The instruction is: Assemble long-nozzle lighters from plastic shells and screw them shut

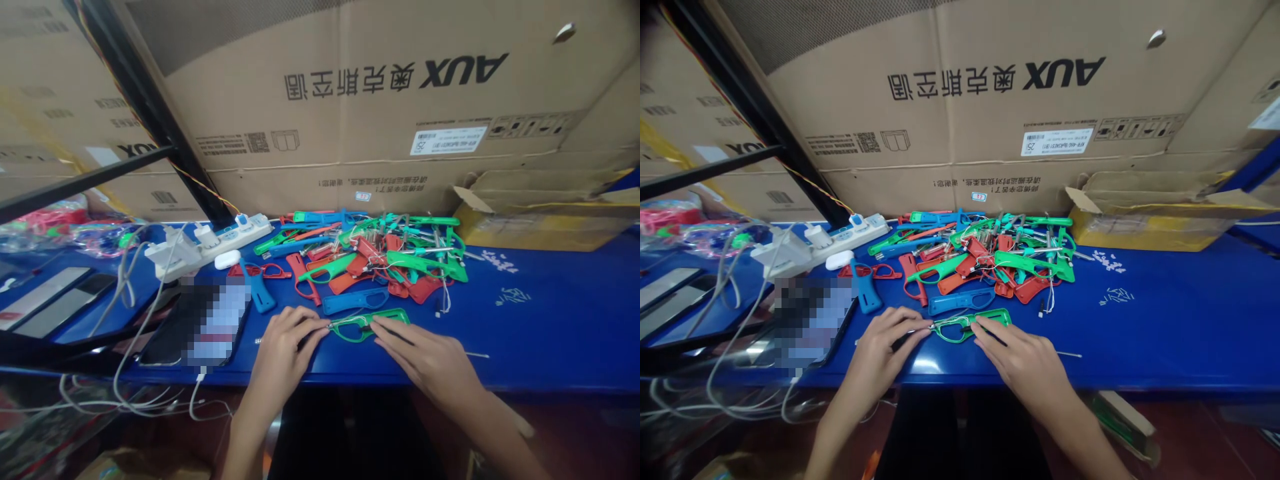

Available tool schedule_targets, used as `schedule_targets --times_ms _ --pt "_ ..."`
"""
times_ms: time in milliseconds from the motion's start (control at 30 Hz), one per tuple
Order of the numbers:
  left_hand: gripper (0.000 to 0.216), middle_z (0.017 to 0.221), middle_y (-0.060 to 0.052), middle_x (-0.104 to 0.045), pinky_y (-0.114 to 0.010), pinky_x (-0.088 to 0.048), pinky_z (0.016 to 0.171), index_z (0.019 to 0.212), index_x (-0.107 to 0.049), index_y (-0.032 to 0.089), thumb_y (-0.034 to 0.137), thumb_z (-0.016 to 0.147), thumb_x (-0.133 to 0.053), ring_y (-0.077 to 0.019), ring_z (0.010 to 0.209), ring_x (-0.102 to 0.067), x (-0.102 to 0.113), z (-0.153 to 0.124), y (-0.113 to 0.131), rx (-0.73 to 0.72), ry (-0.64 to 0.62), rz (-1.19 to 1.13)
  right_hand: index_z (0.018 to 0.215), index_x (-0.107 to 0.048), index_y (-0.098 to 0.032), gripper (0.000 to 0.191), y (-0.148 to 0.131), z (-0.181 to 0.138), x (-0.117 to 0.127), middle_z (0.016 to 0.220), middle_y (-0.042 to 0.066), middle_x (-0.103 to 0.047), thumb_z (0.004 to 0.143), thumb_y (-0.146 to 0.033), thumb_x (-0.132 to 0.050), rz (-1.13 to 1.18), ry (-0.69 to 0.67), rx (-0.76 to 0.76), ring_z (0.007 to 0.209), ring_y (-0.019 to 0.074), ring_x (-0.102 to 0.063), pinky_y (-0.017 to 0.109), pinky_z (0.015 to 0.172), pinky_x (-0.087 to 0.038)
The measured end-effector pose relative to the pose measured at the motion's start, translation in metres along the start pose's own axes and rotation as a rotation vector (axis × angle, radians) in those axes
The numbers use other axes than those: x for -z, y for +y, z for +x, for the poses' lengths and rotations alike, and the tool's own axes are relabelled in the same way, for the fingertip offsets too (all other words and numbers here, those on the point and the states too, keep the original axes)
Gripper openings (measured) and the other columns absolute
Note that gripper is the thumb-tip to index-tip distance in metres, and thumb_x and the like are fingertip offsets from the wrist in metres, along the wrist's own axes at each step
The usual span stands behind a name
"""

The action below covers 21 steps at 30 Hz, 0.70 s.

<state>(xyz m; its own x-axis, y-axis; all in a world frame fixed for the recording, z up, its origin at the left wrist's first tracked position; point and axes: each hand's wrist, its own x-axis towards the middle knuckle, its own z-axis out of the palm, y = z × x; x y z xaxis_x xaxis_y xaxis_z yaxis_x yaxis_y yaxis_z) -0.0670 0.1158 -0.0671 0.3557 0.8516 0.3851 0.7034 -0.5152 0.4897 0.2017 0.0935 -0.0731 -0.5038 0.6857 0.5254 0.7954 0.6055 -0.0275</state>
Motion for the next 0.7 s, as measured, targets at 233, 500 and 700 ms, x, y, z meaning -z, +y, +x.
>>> schedule_targets --times_ms 233,500,700 --pt "0.019 0.104 -0.003 -0.071 -0.036 -0.045 0.083 0.106 -0.076 0.028 0.028 0.102 -0.058 -0.0203 0.093 -0.063 0.000 0.000 -0.001 -0.017 -0.004 -0.004 0.128 -0.071 -0.025 0.057 0.000 -0.004 0.000 0.130 -0.003 -0.071 0.087 0.004 -0.043 -0.095 -0.057 0.039 0.090 0.0180 -0.078 0.026 0.067 -0.064" --pt "0.019 0.101 -0.003 -0.071 -0.035 -0.045 0.082 0.105 -0.076 0.027 0.031 0.102 -0.058 -0.0196 0.091 -0.064 0.000 0.000 -0.002 -0.044 0.020 -0.022 0.118 -0.075 -0.022 0.047 0.000 0.001 0.002 0.119 -0.001 -0.077 0.093 0.001 -0.042 0.009 0.009 0.029 0.089 0.0178 -0.078 0.028 0.072 -0.065" --pt "0.018 0.101 -0.002 -0.071 -0.035 -0.046 0.082 0.106 -0.076 0.028 0.029 0.101 -0.059 -0.0193 0.091 -0.064 0.001 0.000 -0.002 -0.042 0.006 -0.018 0.111 -0.076 -0.022 0.032 0.003 0.012 0.002 0.114 0.001 -0.078 0.100 -0.010 -0.048 0.235 0.007 -0.055 0.094 0.0155 -0.077 0.025 0.078 -0.063"
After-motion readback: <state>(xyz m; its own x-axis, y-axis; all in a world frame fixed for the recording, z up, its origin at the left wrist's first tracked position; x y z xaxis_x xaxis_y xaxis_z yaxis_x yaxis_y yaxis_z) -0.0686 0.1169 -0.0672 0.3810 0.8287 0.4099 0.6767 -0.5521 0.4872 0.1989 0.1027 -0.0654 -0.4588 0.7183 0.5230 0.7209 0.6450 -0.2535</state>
